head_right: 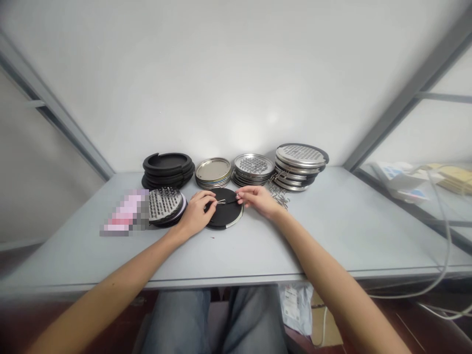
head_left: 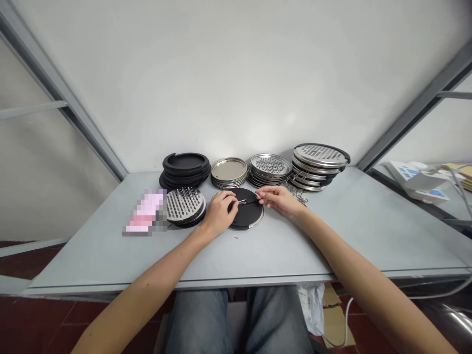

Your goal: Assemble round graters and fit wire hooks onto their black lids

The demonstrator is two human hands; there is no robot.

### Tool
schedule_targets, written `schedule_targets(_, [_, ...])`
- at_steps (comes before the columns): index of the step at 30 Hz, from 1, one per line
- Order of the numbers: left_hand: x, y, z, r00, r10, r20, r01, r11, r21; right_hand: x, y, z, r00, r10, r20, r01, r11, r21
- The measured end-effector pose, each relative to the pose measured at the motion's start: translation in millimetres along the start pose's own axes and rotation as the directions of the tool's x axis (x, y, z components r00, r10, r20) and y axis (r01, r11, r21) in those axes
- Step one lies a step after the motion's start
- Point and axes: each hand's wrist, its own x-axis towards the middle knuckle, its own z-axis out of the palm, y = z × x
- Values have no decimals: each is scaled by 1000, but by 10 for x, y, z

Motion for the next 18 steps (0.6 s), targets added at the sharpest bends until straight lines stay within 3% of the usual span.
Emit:
schedule_targets(4, [20, 43, -5, 997, -54, -56, 50, 996, -70, -8, -116, 144, 980, -94, 178, 136, 960, -246])
schedule_targets(7, [30, 76, -14, 988, -108, -114, 93, 988, -126, 23, -255, 319, 921, -318, 224, 385, 831, -402])
schedule_targets(9, [37, 79, -19, 980, -156, -127, 132, 974, -183, 63, -303, 437, 886, -393, 246, 464, 751, -470])
schedule_targets(11, [46, 67, -22, 966, -237, -104, 204, 944, -259, 96, -289, 532, 869, -431, 244, 493, 714, -497])
schedule_targets(15, [72, 37, -23, 907, -420, -33, 365, 822, -438, 90, -140, 622, 874, -451, 179, 476, 723, -501])
schedule_targets(18, [90, 31, -10, 874, -482, 53, 429, 718, -548, 42, -60, 632, 850, -505, 152, 504, 693, -515])
